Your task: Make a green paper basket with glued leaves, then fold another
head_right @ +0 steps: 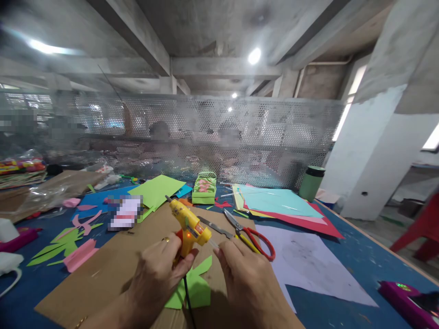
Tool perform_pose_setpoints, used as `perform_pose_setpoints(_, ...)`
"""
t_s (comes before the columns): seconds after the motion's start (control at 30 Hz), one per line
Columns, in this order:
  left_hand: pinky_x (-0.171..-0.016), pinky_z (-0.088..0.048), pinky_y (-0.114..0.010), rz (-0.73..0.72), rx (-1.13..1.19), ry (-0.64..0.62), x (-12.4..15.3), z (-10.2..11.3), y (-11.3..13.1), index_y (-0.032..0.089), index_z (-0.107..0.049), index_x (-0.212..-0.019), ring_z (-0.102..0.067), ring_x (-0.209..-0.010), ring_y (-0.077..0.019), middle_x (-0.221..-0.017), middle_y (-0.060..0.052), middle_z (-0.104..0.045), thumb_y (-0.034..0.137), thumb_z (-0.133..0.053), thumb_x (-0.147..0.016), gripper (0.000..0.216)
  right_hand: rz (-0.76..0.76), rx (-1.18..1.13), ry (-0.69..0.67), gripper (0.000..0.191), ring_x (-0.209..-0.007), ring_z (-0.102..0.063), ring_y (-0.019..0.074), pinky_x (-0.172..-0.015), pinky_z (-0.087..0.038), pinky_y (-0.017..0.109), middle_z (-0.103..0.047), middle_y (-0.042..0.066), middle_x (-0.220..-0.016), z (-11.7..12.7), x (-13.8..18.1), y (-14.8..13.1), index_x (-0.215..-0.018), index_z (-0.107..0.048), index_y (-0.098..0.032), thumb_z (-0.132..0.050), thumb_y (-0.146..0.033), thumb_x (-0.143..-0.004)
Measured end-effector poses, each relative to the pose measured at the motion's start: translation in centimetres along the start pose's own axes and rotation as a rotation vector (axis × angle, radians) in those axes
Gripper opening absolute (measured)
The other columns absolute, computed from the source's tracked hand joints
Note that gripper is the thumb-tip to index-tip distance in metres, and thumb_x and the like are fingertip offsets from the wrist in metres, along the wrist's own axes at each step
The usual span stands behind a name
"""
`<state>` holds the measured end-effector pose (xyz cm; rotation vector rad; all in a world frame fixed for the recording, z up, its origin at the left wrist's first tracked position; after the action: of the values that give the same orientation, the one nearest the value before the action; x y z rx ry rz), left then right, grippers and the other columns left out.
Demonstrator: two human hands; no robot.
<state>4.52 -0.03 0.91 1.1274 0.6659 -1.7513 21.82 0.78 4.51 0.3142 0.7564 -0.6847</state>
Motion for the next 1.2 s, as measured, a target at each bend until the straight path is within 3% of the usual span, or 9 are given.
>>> perform_pose_setpoints(0.23,-0.05,-0.036,-0.033,-0.037,-0.037,0.021,-0.2,0.5,0.4,0.022,-0.049,-0.077,-0.054,-0.051,-0.0176,-0.061,-0.001,-0.055,0.032,-0.039,-0.106,0.032,-0.211,-0.258,-0.149,0.038,-0.05,-0.047,0.0104,-0.048,-0.034,0.023,-0.051,-0.003,-0.056,0.4,-1.1,0.0,-0.066,-0.047,-0.021,-0.039,-0.027,-0.103)
perform_pose_setpoints(0.4,-0.051,-0.036,-0.032,-0.048,-0.037,0.022,-0.5,0.8,0.7,0.021,-0.049,-0.077,-0.055,-0.052,-0.0177,-0.062,-0.001,-0.055,0.029,-0.038,-0.106,0.032,-0.392,-0.533,-0.349,0.046,-0.05,-0.042,0.0112,-0.045,-0.031,0.023,-0.049,-0.003,-0.057,-0.4,-0.7,1.1,-0.076,-0.06,-0.019,-0.036,-0.046,-0.104)
perform_pose_setpoints(0.57,-0.051,-0.035,-0.032,-0.04,-0.018,0.013,-0.2,0.6,0.7,0.021,-0.05,-0.076,-0.054,-0.051,-0.018,-0.062,-0.001,-0.055,0.029,-0.041,-0.104,0.03,-0.484,-0.675,-0.45,0.049,-0.045,-0.035,0.0095,-0.042,-0.026,0.023,-0.043,-0.006,-0.053,-1.4,-0.2,1.7,-0.081,-0.062,-0.019,-0.037,-0.055,-0.103)
perform_pose_setpoints(0.73,-0.051,-0.032,-0.03,0.126,0.142,-0.112,0.1,-0.4,-0.2,0.022,-0.05,-0.074,-0.052,-0.049,-0.0156,-0.059,0.002,-0.054,0.032,-0.053,-0.098,0.026,-0.312,-0.337,-0.273,0.046,-0.052,-0.049,0.0131,-0.048,-0.037,0.025,-0.056,0.0,-0.06,-0.1,-1.2,1.1,-0.071,-0.059,-0.02,-0.036,-0.04,-0.106)
perform_pose_setpoints(0.83,-0.053,-0.028,-0.028,0.28,0.248,-0.231,-0.1,-1.3,-0.8,0.022,-0.048,-0.07,-0.049,-0.051,-0.0141,-0.059,0.003,-0.053,0.035,-0.06,-0.093,0.028,-0.149,-0.06,-0.02,0.03,-0.078,-0.066,0.0227,-0.067,-0.052,0.035,-0.072,0.01,-0.089,1.9,-0.9,-0.4,-0.097,-0.068,-0.017,-0.043,-0.033,-0.104)
perform_pose_setpoints(0.9,-0.054,-0.026,-0.027,0.37,0.301,-0.293,-0.3,-1.7,-1.1,0.022,-0.046,-0.068,-0.046,-0.052,-0.0135,-0.058,0.004,-0.051,0.039,-0.06,-0.092,0.032,-0.056,0.094,0.159,0.028,-0.099,-0.066,0.0299,-0.082,-0.053,0.044,-0.071,0.016,-0.11,3.1,0.3,-2.1,-0.122,-0.064,-0.014,-0.055,-0.025,-0.098)
perform_pose_setpoints(1.0,-0.053,-0.025,-0.027,0.516,0.4,-0.351,-0.6,-1.9,-1.3,0.022,-0.044,-0.064,-0.042,-0.052,-0.0127,-0.055,0.005,-0.047,0.047,-0.058,-0.091,0.039,0.012,0.046,0.221,0.028,-0.089,-0.068,0.025,-0.078,-0.054,0.037,-0.073,0.012,-0.097,3.2,2.2,-4.5,-0.12,-0.064,-0.017,-0.059,-0.01,-0.093)
perform_pose_setpoints(1.1,-0.054,-0.028,-0.026,0.595,0.524,-0.356,-1.0,-1.6,-0.6,0.022,-0.045,-0.064,-0.045,-0.054,-0.0127,-0.056,0.005,-0.049,0.054,-0.056,-0.091,0.044,-0.13,-0.196,0.085,0.021,-0.09,-0.07,0.023,-0.078,-0.056,0.034,-0.073,0.011,-0.098,1.4,2.5,-4.8,-0.116,-0.065,-0.017,-0.054,-0.02,-0.098)
perform_pose_setpoints(1.2,-0.055,-0.029,-0.026,0.589,0.627,-0.365,-1.6,-1.3,1.1,0.021,-0.048,-0.067,-0.049,-0.057,-0.0138,-0.06,0.003,-0.055,0.057,-0.056,-0.091,0.044,-0.417,-0.459,0.057,0.028,-0.096,-0.069,0.0233,-0.085,-0.056,0.036,-0.073,0.011,-0.11,0.0,1.3,-2.9,-0.112,-0.065,-0.019,-0.049,-0.038,-0.101)
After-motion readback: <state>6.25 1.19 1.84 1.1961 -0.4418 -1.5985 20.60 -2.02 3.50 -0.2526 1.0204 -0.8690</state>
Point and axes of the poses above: each hand's wrist, its own x-axis away from the middle knuckle, its own z-axis out of the back of the hand, y = z × x, the point moved 5 cm from there along -x, towards the middle knuckle
